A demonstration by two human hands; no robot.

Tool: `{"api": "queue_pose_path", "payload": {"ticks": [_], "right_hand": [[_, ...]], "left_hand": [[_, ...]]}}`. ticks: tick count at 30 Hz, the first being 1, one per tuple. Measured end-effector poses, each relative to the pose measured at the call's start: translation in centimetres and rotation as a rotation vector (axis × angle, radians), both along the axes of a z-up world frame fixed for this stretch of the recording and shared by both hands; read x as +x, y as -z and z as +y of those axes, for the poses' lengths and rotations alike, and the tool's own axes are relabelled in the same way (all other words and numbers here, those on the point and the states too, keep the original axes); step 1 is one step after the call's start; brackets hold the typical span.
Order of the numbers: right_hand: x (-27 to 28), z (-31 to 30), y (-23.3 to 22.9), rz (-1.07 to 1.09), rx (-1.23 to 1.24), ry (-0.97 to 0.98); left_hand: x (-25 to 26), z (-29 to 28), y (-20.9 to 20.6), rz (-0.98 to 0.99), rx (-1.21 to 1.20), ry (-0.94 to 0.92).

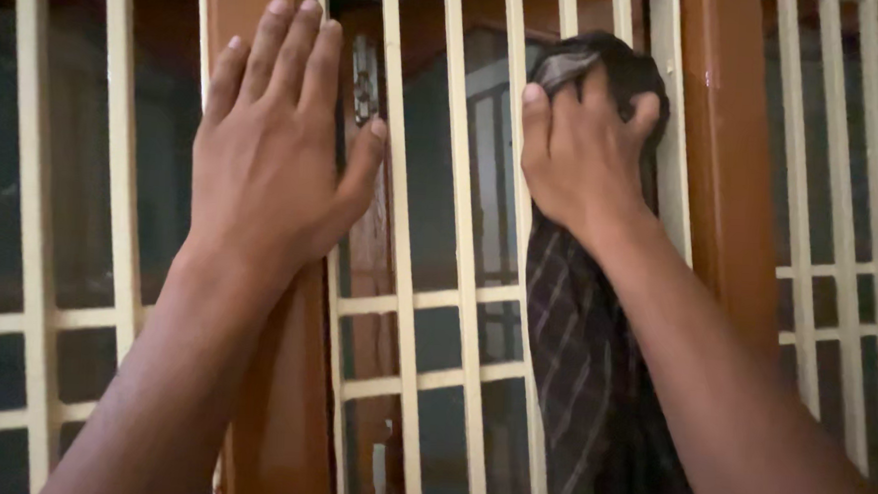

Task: The person cleans the window frame and window bars by wiping them with a cloth.

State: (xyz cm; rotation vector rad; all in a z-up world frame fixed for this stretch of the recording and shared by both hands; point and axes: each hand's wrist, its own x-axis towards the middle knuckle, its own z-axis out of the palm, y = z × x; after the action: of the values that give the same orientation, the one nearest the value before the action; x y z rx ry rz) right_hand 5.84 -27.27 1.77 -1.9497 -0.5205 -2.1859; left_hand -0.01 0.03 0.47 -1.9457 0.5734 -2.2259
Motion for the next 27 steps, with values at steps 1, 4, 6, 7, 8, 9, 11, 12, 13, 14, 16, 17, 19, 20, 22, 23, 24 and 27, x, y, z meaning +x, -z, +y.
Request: {"api": "queue_pose_path", "payload": {"ticks": [1, 4, 6, 7, 8, 9, 11, 12, 13, 14, 16, 17, 19, 20, 22, 23, 24, 27], "right_hand": [[0.4, -0.1, -1.0, -0.002, 0.011, 0.004], [1.6, -0.2, -4.5, -0.08, 0.027, 0.034], [1.9, -0.3, -6.3, -0.147, 0.029, 0.052], [1.8, -0.4, -7.0, -0.096, 0.063, 0.052], [1.9, -0.2, -7.3, -0.041, 0.09, 0.05], [1.9, -0.2, -7.3, -0.04, 0.086, 0.045], [1.7, -0.5, -6.7, -0.08, 0.045, 0.046], [1.6, -0.5, -6.5, -0.082, 0.044, 0.046], [1.6, -0.7, -6.1, -0.084, 0.023, 0.035], [1.6, -0.9, -5.7, -0.085, 0.008, 0.024], [1.9, -0.9, -5.3, -0.138, 0.001, 0.028], [2.0, -0.9, -5.1, -0.189, -0.011, 0.03], [2.1, -0.9, -4.3, -0.196, -0.005, 0.042], [2.1, -0.8, -3.8, -0.202, 0.003, 0.058], [2.0, -0.6, -2.7, -0.198, 0.004, 0.03], [1.9, -0.6, -2.1, -0.193, 0.004, 0.004], [1.7, -0.6, -1.2, -0.187, 0.004, 0.006], [1.0, -0.5, 1.1, -0.207, -0.038, -0.007]], "left_hand": [[0.0, 0.0, -0.4, -0.01, 0.005, -0.002], [0.2, -0.3, -1.6, 0.001, -0.013, -0.035], [0.3, -0.4, -1.8, -0.049, 0.019, -0.078], [0.2, -0.3, -1.6, -0.052, 0.021, -0.081], [0.1, -0.1, -1.2, -0.034, 0.017, -0.074], [0.0, 0.0, -0.8, -0.016, 0.013, -0.066], [-0.2, 0.0, -0.7, -0.02, 0.017, -0.069], [-0.2, -0.1, -0.7, -0.03, 0.026, -0.066], [-0.3, -0.1, -0.6, -0.032, 0.024, -0.066], [-0.4, -0.1, -0.6, -0.032, 0.024, -0.074], [-0.4, -0.2, -0.7, -0.031, 0.028, -0.081], [-0.4, -0.2, -0.7, -0.04, 0.028, -0.102], [-0.5, -0.1, -0.7, -0.051, 0.022, -0.129], [-0.4, -0.2, -0.6, -0.034, 0.014, -0.11], [-0.4, -0.1, -0.6, -0.012, 0.006, -0.089], [-0.3, 0.0, -0.6, -0.024, 0.011, -0.098], [-0.2, 0.0, -0.6, -0.035, 0.015, -0.108], [-0.1, 0.0, -0.5, -0.038, 0.008, -0.107]]}}
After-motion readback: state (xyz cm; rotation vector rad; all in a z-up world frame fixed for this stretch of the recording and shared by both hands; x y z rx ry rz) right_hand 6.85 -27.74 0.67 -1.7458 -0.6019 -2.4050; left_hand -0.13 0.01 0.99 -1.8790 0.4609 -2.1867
